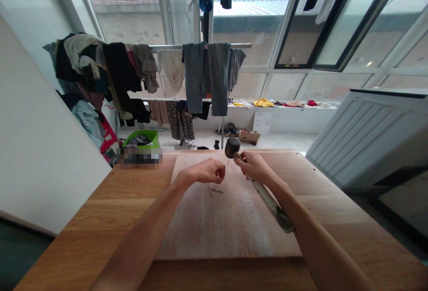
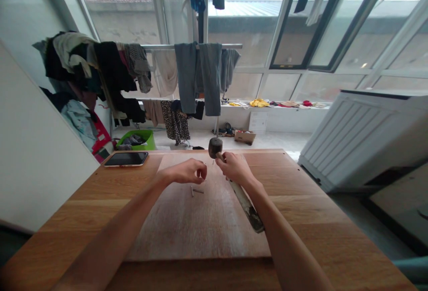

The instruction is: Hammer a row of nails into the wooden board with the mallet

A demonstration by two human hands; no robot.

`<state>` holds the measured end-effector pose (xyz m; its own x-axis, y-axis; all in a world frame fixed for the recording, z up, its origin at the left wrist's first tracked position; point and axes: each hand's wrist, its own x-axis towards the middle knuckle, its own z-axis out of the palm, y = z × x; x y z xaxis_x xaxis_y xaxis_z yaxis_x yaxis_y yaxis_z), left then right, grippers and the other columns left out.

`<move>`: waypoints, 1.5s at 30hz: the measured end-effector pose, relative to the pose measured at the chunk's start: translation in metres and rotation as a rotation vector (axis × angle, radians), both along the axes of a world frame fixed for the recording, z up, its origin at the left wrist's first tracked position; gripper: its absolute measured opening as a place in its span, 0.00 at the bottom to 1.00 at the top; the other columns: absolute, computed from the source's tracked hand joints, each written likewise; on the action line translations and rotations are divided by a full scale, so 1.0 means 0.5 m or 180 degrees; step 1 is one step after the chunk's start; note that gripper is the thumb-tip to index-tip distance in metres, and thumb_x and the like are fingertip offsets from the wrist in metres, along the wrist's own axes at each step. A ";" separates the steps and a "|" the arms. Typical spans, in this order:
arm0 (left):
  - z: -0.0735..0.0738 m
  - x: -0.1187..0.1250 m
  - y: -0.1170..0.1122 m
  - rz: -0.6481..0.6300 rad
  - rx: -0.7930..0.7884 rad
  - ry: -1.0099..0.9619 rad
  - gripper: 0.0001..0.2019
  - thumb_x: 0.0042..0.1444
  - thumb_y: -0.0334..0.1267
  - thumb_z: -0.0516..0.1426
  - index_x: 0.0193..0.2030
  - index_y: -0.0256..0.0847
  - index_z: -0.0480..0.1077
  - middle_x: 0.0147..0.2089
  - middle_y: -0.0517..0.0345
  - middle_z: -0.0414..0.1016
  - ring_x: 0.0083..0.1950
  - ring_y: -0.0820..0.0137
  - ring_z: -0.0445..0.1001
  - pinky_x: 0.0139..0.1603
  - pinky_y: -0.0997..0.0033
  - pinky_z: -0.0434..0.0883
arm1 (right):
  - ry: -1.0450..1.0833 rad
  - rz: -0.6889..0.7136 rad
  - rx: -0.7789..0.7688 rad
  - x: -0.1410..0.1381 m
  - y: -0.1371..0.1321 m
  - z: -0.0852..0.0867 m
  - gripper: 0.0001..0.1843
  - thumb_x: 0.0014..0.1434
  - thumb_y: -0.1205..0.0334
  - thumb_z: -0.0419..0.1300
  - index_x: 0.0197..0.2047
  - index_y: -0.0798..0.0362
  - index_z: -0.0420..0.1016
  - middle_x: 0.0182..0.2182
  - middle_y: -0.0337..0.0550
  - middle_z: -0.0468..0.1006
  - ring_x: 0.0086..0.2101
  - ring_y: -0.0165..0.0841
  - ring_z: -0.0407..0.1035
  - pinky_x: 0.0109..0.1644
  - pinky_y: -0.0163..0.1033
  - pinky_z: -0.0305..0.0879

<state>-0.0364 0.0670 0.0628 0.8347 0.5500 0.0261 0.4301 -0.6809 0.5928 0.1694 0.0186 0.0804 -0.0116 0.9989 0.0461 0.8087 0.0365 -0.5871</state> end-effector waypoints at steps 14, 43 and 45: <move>-0.105 0.043 0.091 0.1398 0.0041 -0.1691 0.03 0.53 0.29 0.59 0.35 0.38 0.73 0.32 0.59 0.78 0.32 0.75 0.75 0.35 0.77 0.71 | 0.0111 -0.0046 0.0057 0.002 0.007 -0.008 0.14 0.64 0.56 0.53 0.30 0.53 0.70 0.18 0.38 0.76 0.16 0.28 0.71 0.23 0.30 0.61; -0.093 0.003 0.068 0.0742 0.1539 -0.0265 0.13 0.58 0.22 0.53 0.41 0.39 0.76 0.43 0.50 0.74 0.43 0.66 0.73 0.46 0.69 0.69 | 0.0152 -0.0036 0.0069 -0.001 0.005 -0.011 0.13 0.64 0.57 0.54 0.29 0.52 0.69 0.17 0.37 0.75 0.15 0.28 0.71 0.21 0.30 0.59; -0.087 0.005 0.063 0.0692 0.1641 -0.0155 0.12 0.58 0.22 0.54 0.41 0.39 0.76 0.43 0.50 0.73 0.44 0.65 0.73 0.47 0.68 0.69 | 0.0129 -0.0018 0.0072 -0.002 0.005 -0.010 0.14 0.64 0.57 0.55 0.28 0.52 0.69 0.17 0.37 0.75 0.15 0.28 0.71 0.21 0.30 0.59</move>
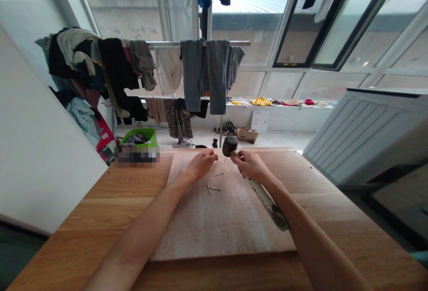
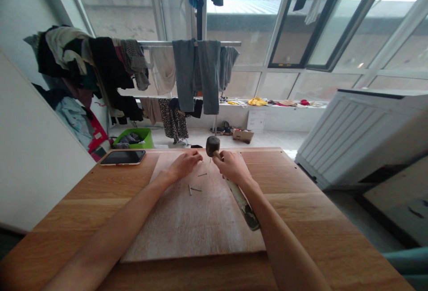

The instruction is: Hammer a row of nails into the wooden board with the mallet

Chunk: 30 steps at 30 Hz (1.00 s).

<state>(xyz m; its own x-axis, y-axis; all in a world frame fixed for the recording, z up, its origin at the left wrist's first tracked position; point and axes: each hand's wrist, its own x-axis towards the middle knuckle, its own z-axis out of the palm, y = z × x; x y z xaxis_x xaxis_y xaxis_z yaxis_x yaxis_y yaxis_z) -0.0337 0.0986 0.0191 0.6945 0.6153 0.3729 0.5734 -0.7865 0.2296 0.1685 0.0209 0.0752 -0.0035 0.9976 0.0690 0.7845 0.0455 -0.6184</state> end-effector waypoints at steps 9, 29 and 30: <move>0.011 0.004 -0.007 0.0056 0.0475 0.0535 0.11 0.61 0.25 0.53 0.42 0.38 0.75 0.44 0.48 0.73 0.47 0.63 0.72 0.48 0.64 0.70 | -0.0030 0.0020 0.0052 -0.003 0.000 -0.004 0.15 0.63 0.56 0.55 0.26 0.52 0.69 0.16 0.37 0.75 0.15 0.28 0.70 0.21 0.30 0.59; -0.048 0.027 0.021 0.0176 -0.1227 -0.1794 0.16 0.52 0.25 0.61 0.48 0.39 0.72 0.35 0.59 0.79 0.32 0.74 0.76 0.36 0.75 0.72 | 0.0171 -0.0091 0.0072 -0.047 -0.021 0.015 0.17 0.62 0.60 0.57 0.22 0.51 0.66 0.13 0.37 0.72 0.16 0.28 0.70 0.23 0.31 0.58; -0.049 0.028 0.021 0.0198 -0.1225 -0.1793 0.16 0.52 0.25 0.61 0.47 0.39 0.72 0.34 0.60 0.79 0.31 0.74 0.75 0.35 0.75 0.72 | 0.0189 -0.0108 0.0093 -0.049 -0.020 0.012 0.16 0.63 0.59 0.56 0.23 0.51 0.66 0.13 0.36 0.72 0.16 0.28 0.70 0.22 0.30 0.58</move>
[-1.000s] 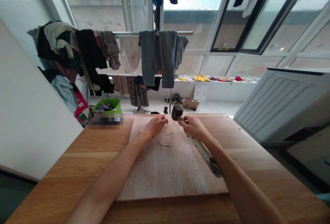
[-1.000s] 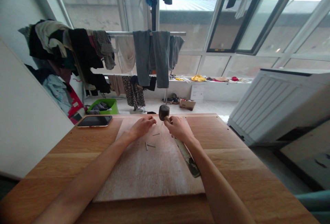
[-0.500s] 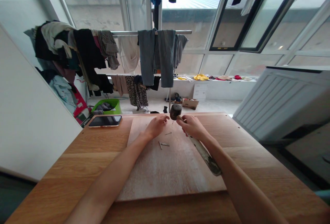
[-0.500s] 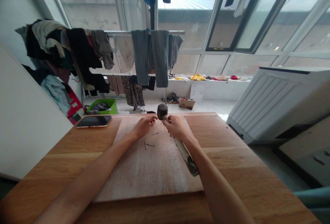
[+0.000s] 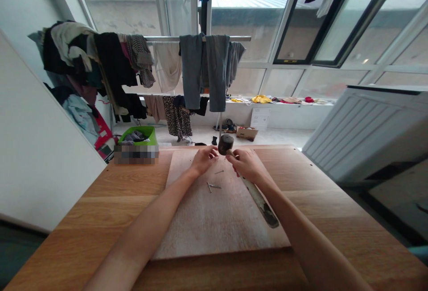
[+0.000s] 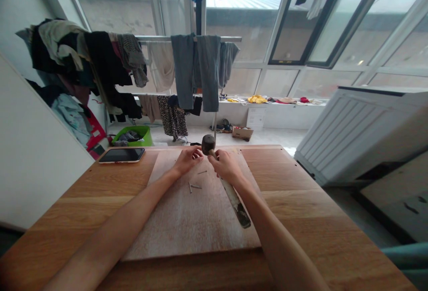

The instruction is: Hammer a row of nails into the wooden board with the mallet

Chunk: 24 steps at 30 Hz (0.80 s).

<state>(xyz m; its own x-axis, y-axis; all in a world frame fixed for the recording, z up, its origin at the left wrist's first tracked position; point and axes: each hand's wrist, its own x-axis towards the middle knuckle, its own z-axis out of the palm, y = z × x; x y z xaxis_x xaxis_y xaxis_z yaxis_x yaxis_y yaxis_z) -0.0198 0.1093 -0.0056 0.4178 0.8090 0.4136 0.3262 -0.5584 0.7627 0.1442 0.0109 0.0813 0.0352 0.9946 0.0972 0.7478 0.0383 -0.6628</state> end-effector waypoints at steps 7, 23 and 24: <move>-0.006 0.003 0.006 0.0099 0.0118 0.0078 0.15 0.51 0.24 0.61 0.46 0.39 0.72 0.34 0.60 0.80 0.29 0.75 0.74 0.33 0.77 0.71 | 0.0165 0.0009 0.0004 -0.004 0.018 -0.043 0.13 0.64 0.58 0.54 0.29 0.51 0.67 0.16 0.35 0.73 0.15 0.28 0.69 0.21 0.30 0.58; -0.006 0.000 0.005 0.0109 0.0055 0.0185 0.20 0.48 0.22 0.59 0.49 0.41 0.74 0.35 0.60 0.80 0.30 0.75 0.74 0.33 0.77 0.71 | 0.0119 0.0006 -0.0072 -0.012 0.016 -0.055 0.14 0.63 0.57 0.54 0.26 0.50 0.64 0.16 0.34 0.72 0.15 0.28 0.69 0.19 0.31 0.58; -0.007 0.000 0.005 0.0100 0.0039 0.0176 0.20 0.48 0.22 0.59 0.48 0.40 0.74 0.35 0.60 0.80 0.30 0.75 0.74 0.33 0.77 0.70 | 0.0120 0.0005 -0.0073 -0.012 0.015 -0.054 0.14 0.63 0.57 0.54 0.26 0.50 0.64 0.16 0.35 0.72 0.15 0.28 0.69 0.19 0.31 0.58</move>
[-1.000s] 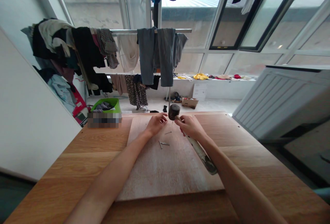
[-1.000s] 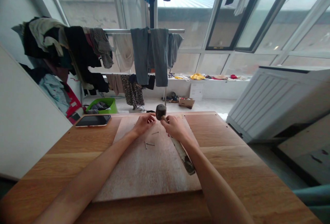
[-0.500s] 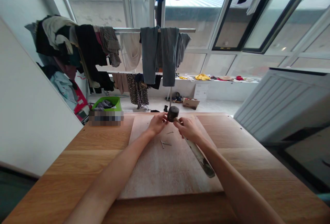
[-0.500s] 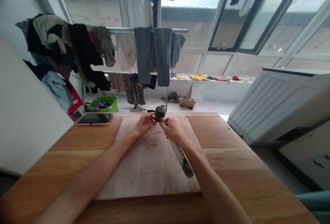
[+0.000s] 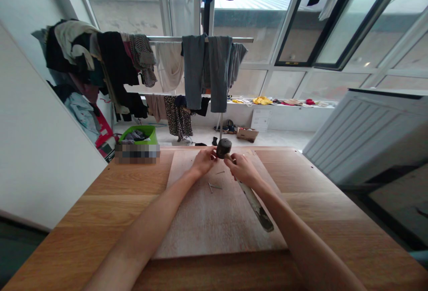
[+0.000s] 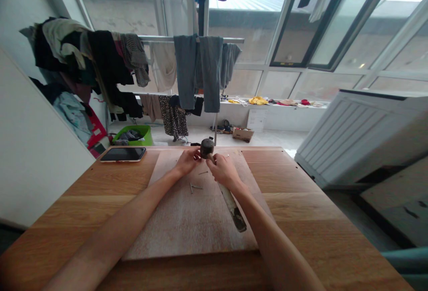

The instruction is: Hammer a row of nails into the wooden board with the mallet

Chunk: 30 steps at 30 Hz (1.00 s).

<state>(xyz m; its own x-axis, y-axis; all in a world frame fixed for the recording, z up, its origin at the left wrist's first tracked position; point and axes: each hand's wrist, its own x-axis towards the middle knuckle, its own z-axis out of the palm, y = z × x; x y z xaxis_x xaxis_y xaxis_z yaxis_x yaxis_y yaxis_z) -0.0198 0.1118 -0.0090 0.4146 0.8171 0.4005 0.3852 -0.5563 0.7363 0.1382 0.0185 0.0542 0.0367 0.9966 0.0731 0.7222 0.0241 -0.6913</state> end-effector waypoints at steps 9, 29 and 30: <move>0.048 -0.020 -0.017 -0.0042 0.0119 0.0307 0.11 0.47 0.35 0.64 0.37 0.37 0.70 0.37 0.57 0.72 0.30 0.74 0.69 0.32 0.74 0.68 | 0.0039 -0.0076 0.0071 0.012 -0.013 0.050 0.13 0.64 0.59 0.55 0.27 0.51 0.67 0.15 0.34 0.71 0.15 0.28 0.67 0.22 0.32 0.59; 0.101 -0.048 -0.049 -0.0963 0.0108 0.1260 0.10 0.41 0.23 0.61 0.29 0.40 0.71 0.27 0.62 0.72 0.28 0.71 0.70 0.28 0.74 0.65 | 0.0197 -0.0119 -0.0036 -0.001 -0.025 0.067 0.13 0.64 0.61 0.55 0.27 0.52 0.67 0.15 0.35 0.71 0.14 0.28 0.66 0.20 0.31 0.57; 0.097 -0.060 -0.036 -0.0897 -0.0030 0.0950 0.09 0.42 0.24 0.60 0.31 0.40 0.71 0.27 0.63 0.72 0.28 0.72 0.70 0.27 0.75 0.65 | 0.0191 -0.0120 -0.0026 -0.003 -0.026 0.071 0.13 0.64 0.61 0.55 0.27 0.52 0.67 0.15 0.35 0.71 0.14 0.28 0.66 0.20 0.31 0.57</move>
